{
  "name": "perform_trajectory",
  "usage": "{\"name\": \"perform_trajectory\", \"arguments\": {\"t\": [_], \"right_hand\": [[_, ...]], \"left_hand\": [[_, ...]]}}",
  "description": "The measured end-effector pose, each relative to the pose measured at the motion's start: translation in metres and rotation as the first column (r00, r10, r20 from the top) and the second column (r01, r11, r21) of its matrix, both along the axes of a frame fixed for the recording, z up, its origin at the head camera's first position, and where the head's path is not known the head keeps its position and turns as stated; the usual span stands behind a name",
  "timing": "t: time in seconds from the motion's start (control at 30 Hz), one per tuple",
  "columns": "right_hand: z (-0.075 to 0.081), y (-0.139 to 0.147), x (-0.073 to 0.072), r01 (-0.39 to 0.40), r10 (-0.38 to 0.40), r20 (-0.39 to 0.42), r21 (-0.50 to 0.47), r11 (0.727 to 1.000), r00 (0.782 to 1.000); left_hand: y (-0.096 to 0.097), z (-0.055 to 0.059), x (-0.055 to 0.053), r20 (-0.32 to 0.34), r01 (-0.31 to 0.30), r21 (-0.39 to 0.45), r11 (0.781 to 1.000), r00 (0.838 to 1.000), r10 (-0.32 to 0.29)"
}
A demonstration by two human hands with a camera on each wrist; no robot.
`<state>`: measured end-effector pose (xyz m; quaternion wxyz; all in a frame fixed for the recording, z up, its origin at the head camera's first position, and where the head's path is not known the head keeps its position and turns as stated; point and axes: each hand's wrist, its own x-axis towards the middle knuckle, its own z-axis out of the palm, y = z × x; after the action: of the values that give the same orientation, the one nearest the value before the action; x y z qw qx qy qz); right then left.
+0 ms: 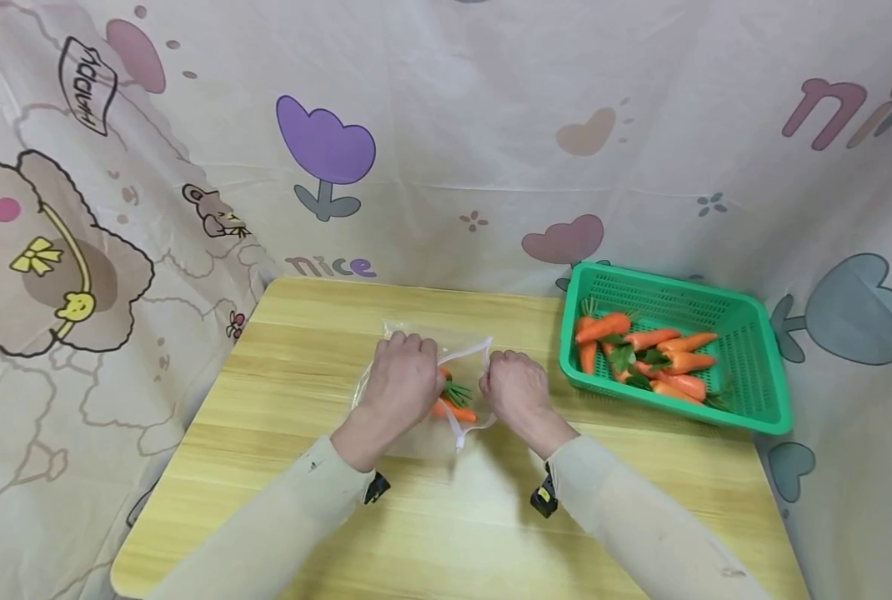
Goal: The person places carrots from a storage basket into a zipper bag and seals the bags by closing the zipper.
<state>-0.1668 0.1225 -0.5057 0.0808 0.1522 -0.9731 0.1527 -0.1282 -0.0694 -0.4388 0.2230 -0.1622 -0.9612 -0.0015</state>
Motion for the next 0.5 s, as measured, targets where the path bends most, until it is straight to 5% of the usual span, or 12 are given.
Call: {"name": "perform_trajectory", "arguments": {"t": [0.2,0.4,0.5], "right_hand": [[-0.0017,0.001,0.0002,0.0,0.0,-0.025,-0.011,1.0,1.0],[0.0012,0.0035,0.0001,-0.028,0.029,-0.046,0.004,1.0,0.999],[0.0067,0.0092,0.0005,-0.078,0.08,-0.088,0.028,0.997,0.993]], "left_hand": [[0.0003,-0.0068,-0.0005,-0.084,0.025,-0.037,0.999,0.996,-0.028],[-0.0004,-0.0073,-0.0008,0.044,0.016,0.016,1.0,0.999,-0.017],[-0.001,-0.008,-0.0014,0.059,0.013,0.031,0.999,0.998,-0.015]]}}
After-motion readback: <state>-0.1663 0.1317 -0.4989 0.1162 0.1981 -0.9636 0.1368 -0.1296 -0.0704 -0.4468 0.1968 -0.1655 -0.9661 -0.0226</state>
